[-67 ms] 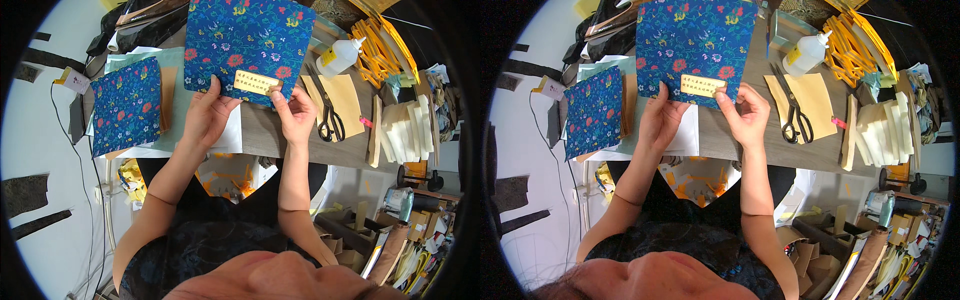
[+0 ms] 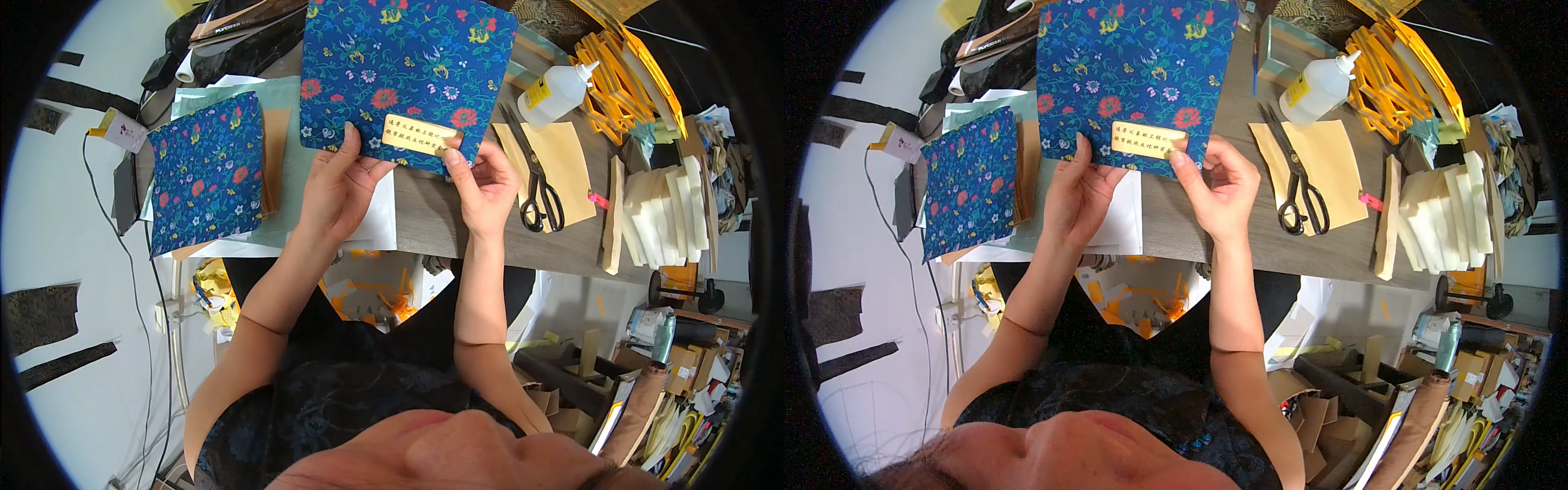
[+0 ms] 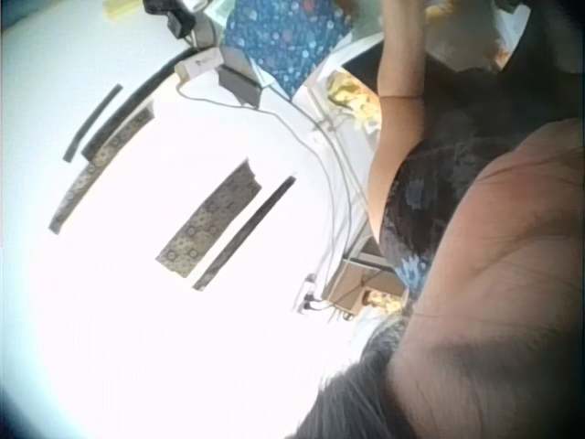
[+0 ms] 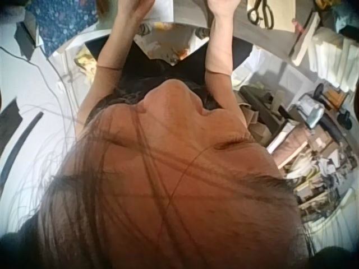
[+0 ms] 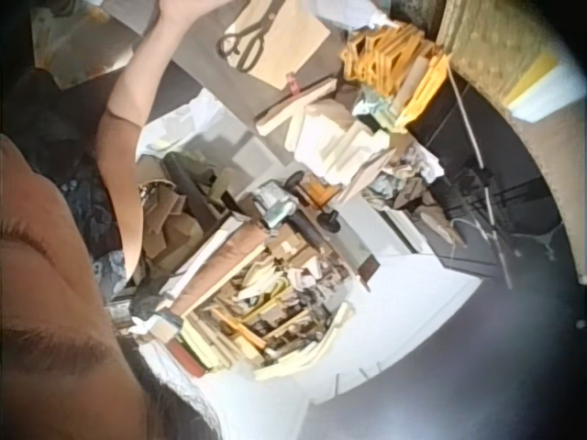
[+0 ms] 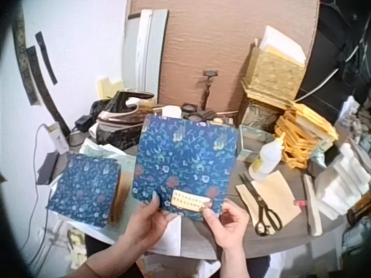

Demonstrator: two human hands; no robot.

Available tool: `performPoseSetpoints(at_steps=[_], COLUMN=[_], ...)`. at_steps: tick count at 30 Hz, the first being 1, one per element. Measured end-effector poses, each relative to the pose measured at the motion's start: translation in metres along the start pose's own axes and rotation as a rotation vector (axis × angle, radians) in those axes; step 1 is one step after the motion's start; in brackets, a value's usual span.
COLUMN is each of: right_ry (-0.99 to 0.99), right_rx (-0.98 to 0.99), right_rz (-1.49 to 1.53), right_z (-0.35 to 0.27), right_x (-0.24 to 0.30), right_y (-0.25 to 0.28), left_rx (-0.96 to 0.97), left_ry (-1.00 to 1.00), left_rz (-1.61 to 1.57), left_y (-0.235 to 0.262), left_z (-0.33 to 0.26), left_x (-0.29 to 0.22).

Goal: The person assembles a small fabric pouch by applying glue to a cardboard insert and attaching a rectangular label. They use a brush to spread the adhesive and press the label into place, then inspect the finished pouch.

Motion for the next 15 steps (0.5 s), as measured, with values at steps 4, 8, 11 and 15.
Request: performPoseSetpoints(at_steps=[4,8,11,15], right_ry=[-0.068,-0.118,-0.092,-0.071], right_rx=[-0.132,-0.165,-0.208,-0.195], right_rz=[0.272,0.271,0.291,0.284], right_z=[0.008,0.007,0.008,0.006], right_x=[0.01,0.009,0.011,0.013], right_y=[-0.012,-0.01,-0.012,-0.012], left_rx=[-0.051,-0.064,-0.055,-0.063], left_ry=[-0.081,-0.1,-0.126,-0.163], left_rz=[-0.015,0.005,0.054,0.085], left_y=[-0.006,0.0,0.0,0.001], left_z=[-0.004,-0.006,-0.008,-0.009], left_x=[-0.003,-0.001,-0.001,-0.002])
Point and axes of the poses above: each hand's wrist, its own z-axis towards the middle knuckle, its own y-axis out of the back of the hand, x = y × z, the point moved 5 cm from there along z, towards the middle knuckle, and after that the axes turned 11 degrees about y, right-handed, at the moved point
